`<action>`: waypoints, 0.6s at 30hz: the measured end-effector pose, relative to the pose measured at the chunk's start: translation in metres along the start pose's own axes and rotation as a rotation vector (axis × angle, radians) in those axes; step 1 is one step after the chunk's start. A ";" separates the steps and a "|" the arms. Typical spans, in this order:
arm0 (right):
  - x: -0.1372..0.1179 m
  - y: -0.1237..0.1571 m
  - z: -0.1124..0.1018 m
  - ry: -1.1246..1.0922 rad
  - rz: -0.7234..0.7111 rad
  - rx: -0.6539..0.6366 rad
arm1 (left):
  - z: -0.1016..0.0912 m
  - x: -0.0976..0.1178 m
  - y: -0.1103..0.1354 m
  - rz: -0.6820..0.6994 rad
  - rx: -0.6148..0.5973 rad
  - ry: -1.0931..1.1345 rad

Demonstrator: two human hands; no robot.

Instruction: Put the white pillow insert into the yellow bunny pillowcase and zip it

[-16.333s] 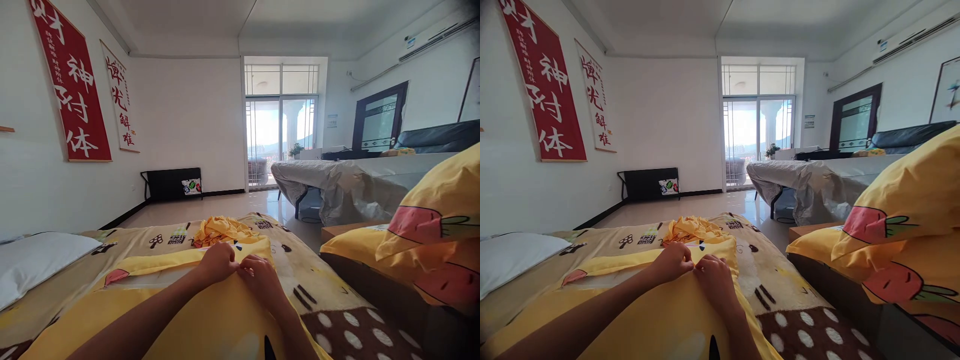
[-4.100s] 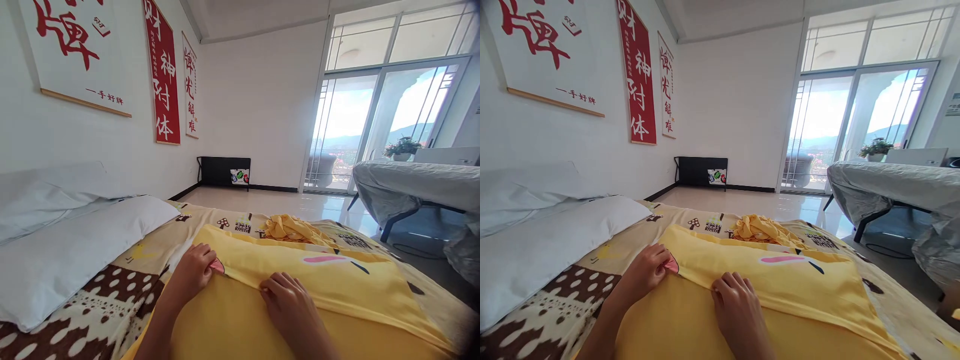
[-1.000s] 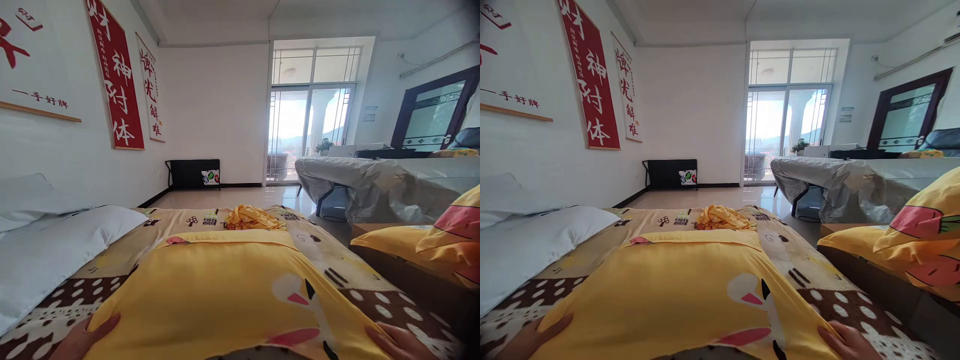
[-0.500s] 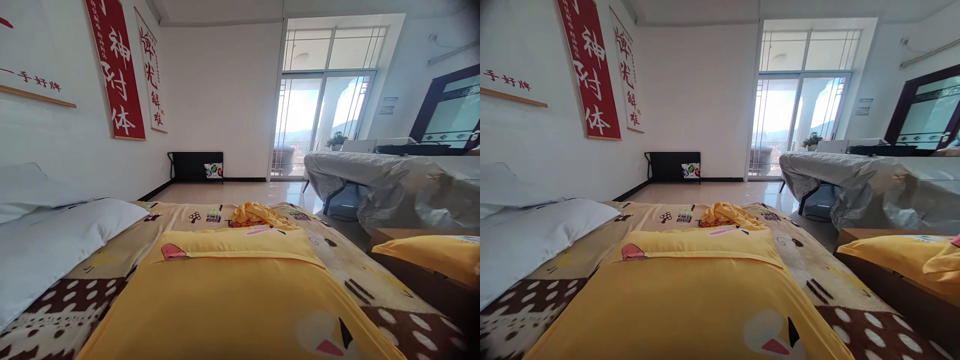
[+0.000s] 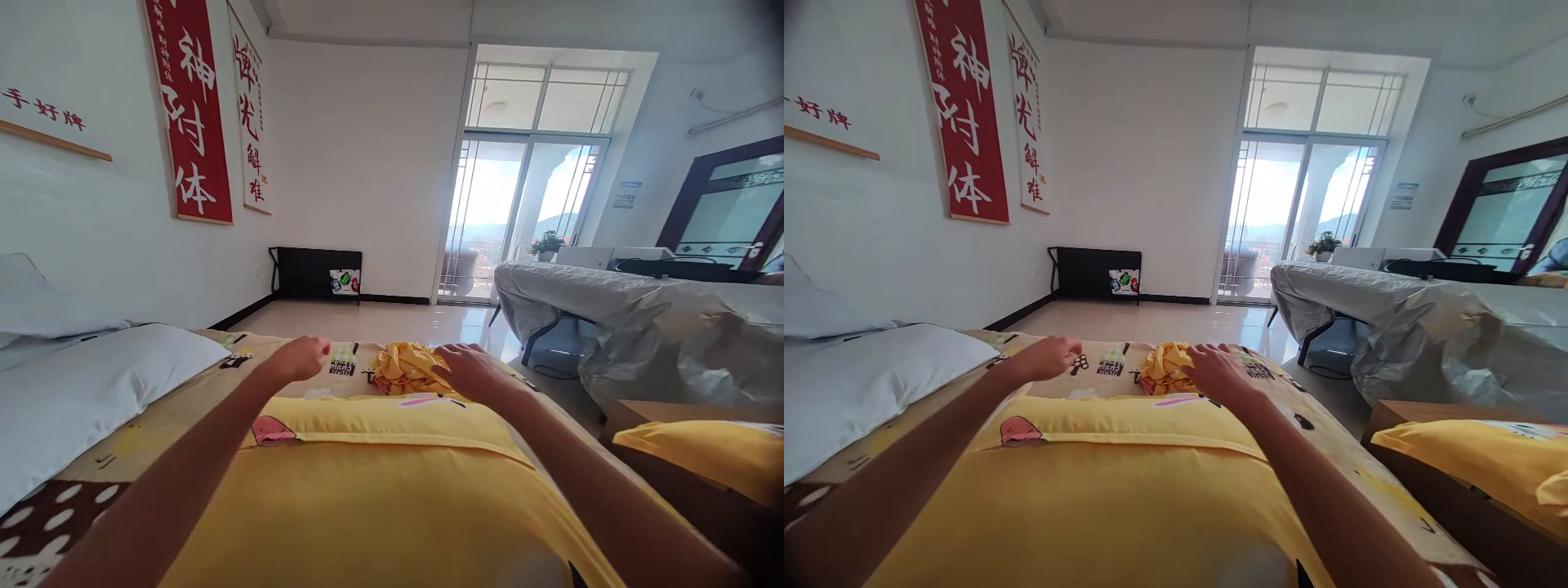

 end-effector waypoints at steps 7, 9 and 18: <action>-0.083 -0.019 0.141 -0.306 -0.077 -0.150 | 0.162 0.046 0.004 0.072 -0.205 -0.066; -0.081 -0.005 0.167 -0.352 -0.059 -0.149 | 0.187 0.032 0.010 0.073 -0.230 -0.052; -0.039 -0.006 0.160 -0.358 0.038 -0.201 | 0.168 -0.017 0.000 0.032 -0.094 -0.094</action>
Point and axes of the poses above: each hand's wrist, its own y-axis away from the middle knuckle, its own z-axis out of the palm, x = y × z, the point moved 6 cm from there along -y, towards the middle knuckle, and after that the axes turned 9 degrees about -z, right-handed, at the moved point
